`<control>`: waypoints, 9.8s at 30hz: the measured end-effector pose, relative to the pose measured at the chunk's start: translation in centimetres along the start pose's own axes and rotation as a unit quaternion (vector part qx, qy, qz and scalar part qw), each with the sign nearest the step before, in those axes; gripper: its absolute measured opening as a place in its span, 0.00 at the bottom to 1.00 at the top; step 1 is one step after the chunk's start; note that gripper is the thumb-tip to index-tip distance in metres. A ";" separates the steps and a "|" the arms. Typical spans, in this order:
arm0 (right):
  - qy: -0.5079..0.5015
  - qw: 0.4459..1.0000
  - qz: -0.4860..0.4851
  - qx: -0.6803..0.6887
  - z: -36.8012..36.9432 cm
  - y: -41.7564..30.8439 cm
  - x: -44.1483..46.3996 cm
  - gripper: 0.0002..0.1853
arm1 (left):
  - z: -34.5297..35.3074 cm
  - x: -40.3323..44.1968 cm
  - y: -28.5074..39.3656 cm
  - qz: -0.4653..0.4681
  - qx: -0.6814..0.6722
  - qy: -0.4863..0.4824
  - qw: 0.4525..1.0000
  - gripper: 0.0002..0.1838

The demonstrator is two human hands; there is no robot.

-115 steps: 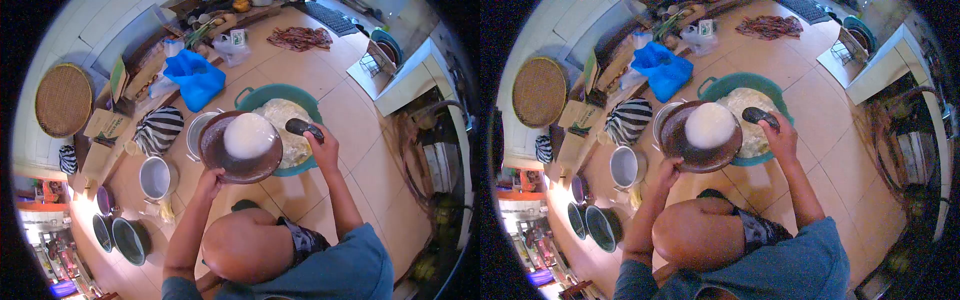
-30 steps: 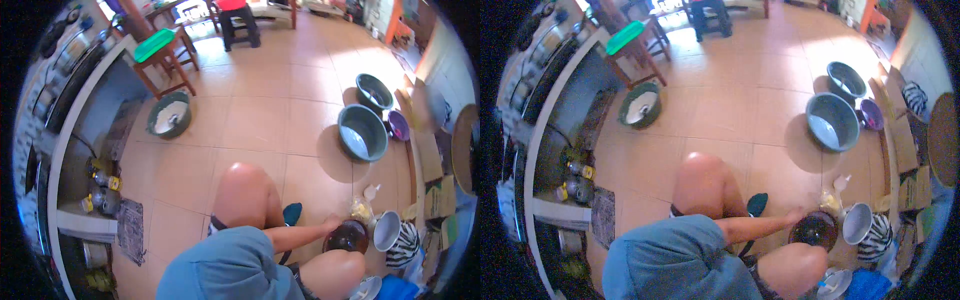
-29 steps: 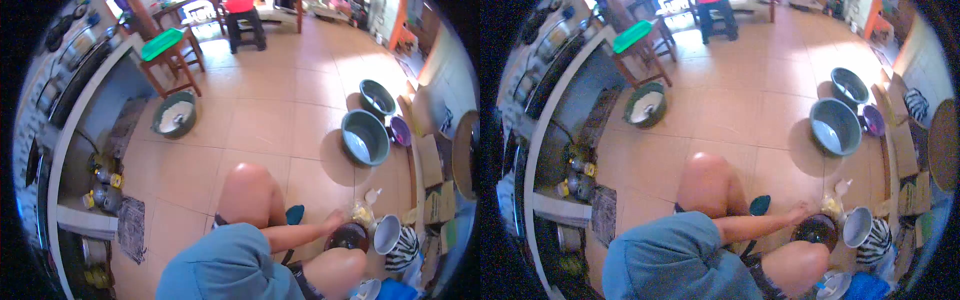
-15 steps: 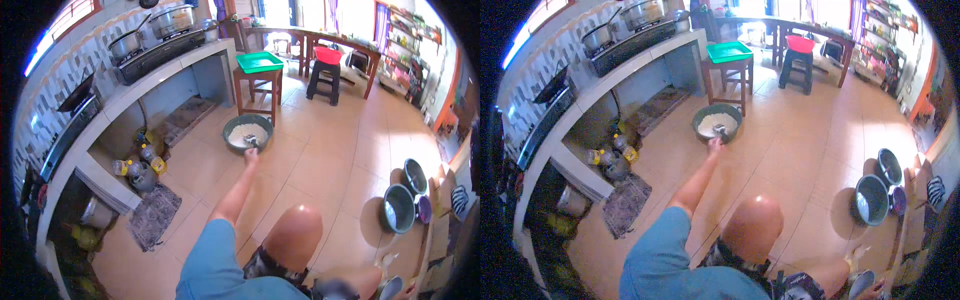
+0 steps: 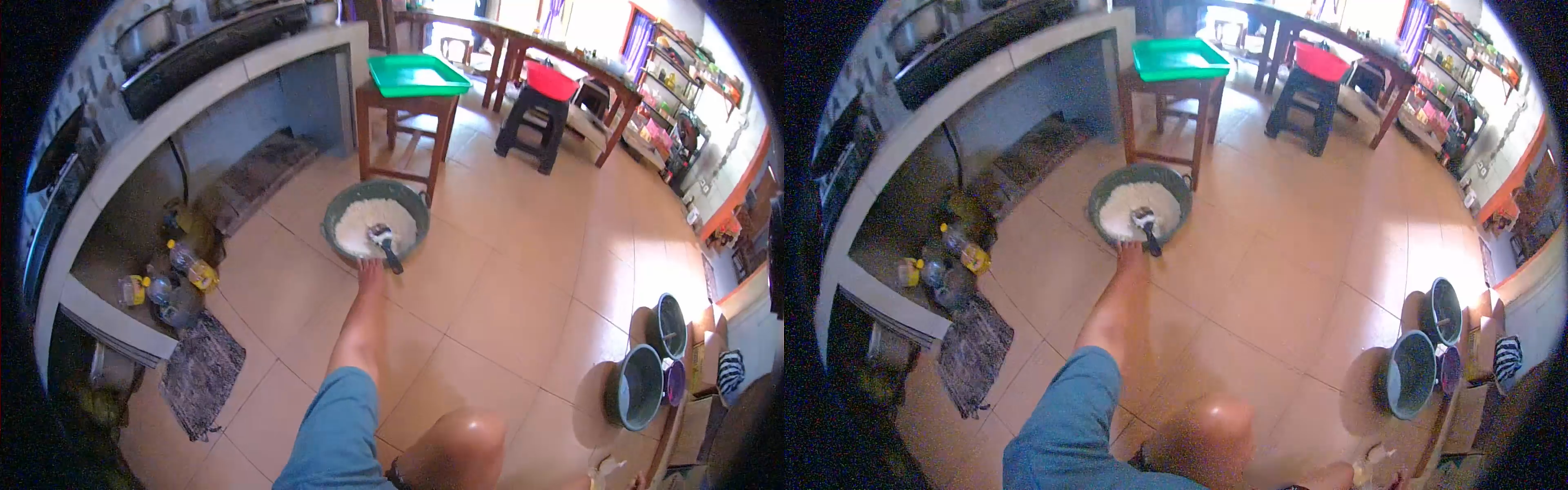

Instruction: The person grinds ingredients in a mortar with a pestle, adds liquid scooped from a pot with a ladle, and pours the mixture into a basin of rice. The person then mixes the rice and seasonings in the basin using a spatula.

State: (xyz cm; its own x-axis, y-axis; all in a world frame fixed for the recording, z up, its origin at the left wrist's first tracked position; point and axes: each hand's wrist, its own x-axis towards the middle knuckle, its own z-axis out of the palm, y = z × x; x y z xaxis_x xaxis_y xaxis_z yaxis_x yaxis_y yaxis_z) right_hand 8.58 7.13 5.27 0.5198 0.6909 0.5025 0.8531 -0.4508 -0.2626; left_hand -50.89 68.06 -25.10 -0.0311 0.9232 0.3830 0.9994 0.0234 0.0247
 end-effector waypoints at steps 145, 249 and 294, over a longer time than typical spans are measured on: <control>0.166 0.635 0.741 -0.145 -29.4 -8.0 -61.0 0.19 | -67.9 -63.3 55.7 0.824 -0.290 -0.457 0.170 0.12; 0.251 0.303 0.730 0.559 -30.8 4.8 -64.8 0.22 | -43.6 -100.0 44.7 0.555 -0.397 -0.654 0.327 0.22; 0.144 0.589 0.794 0.047 -16.7 8.8 -63.3 0.21 | -40.9 -103.4 50.3 0.518 -0.344 -0.739 0.258 0.23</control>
State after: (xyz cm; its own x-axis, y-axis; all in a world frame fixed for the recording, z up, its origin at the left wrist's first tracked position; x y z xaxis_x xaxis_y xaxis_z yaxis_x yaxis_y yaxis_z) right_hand -17.56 -49.98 -15.09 0.6473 -0.6902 -0.3234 -0.6927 -0.3558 -0.6273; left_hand 2.07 -41.87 -25.70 0.7962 -0.5533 -0.2448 0.2049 -0.1340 0.9696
